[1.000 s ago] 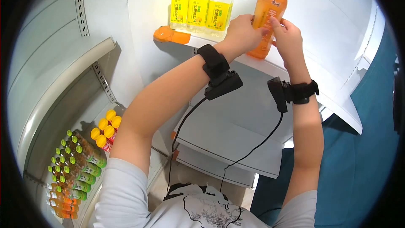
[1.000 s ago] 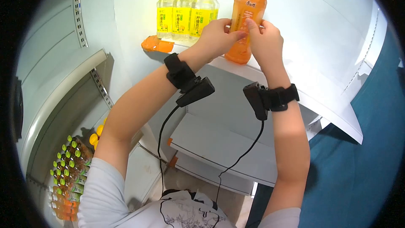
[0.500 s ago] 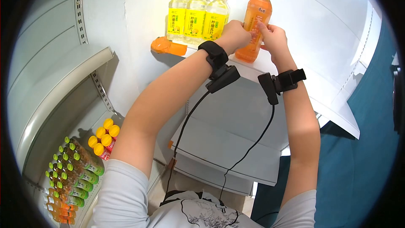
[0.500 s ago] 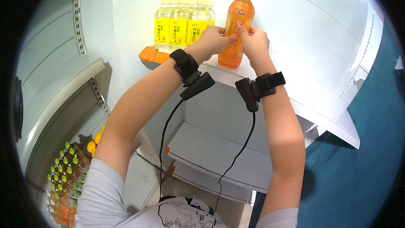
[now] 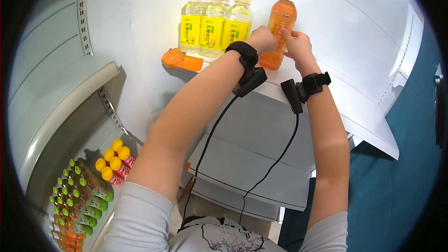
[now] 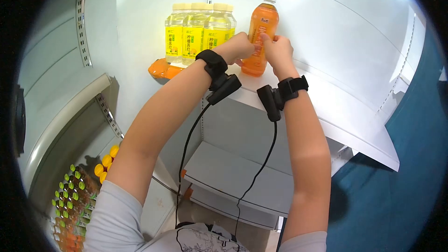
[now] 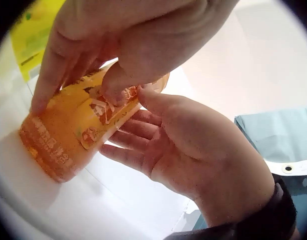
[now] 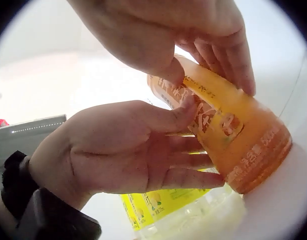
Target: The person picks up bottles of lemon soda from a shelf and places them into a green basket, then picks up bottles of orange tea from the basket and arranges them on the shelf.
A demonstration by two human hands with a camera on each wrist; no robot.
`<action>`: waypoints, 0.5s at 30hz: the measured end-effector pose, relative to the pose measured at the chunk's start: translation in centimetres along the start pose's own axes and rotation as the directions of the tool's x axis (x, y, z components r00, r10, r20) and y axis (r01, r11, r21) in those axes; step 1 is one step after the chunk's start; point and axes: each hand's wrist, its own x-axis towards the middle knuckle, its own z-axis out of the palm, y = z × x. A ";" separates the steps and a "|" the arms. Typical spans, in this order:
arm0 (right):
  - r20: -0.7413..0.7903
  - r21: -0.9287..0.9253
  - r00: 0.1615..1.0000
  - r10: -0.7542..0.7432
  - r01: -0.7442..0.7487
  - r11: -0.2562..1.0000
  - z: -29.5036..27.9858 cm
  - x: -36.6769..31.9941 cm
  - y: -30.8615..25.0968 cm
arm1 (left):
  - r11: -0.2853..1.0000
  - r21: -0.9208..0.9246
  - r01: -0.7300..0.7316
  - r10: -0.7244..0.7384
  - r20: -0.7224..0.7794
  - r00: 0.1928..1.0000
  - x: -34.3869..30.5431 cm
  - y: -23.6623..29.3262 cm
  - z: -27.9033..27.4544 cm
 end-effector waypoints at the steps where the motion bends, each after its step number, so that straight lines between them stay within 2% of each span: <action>1: -0.049 0.030 0.999 -0.004 0.006 1.000 0.3 0.3 0.2 | 0.999 -0.049 0.013 -0.013 -0.001 1.000 0.3 -0.2 0.1; 2: -0.097 0.060 0.995 -0.007 0.013 0.998 0.4 0.4 0.2 | 0.995 -0.098 0.027 -0.028 -0.001 1.000 0.2 -0.2 0.1; 6: -0.118 0.037 0.993 -0.010 0.014 0.999 0.7 0.4 0.1 | 0.999 -0.021 0.026 -0.024 0.072 0.997 -0.3 0.3 -0.2; 12: -0.130 0.050 0.991 0.022 -0.016 0.999 1.1 1.0 0.2 | 0.996 -0.070 0.062 -0.055 0.091 0.994 -0.3 0.3 -0.4; 15: -0.119 0.034 0.993 0.018 -0.014 0.999 1.2 1.1 0.4 | 0.996 -0.086 -0.003 0.009 0.072 0.997 -0.3 -0.1 -0.4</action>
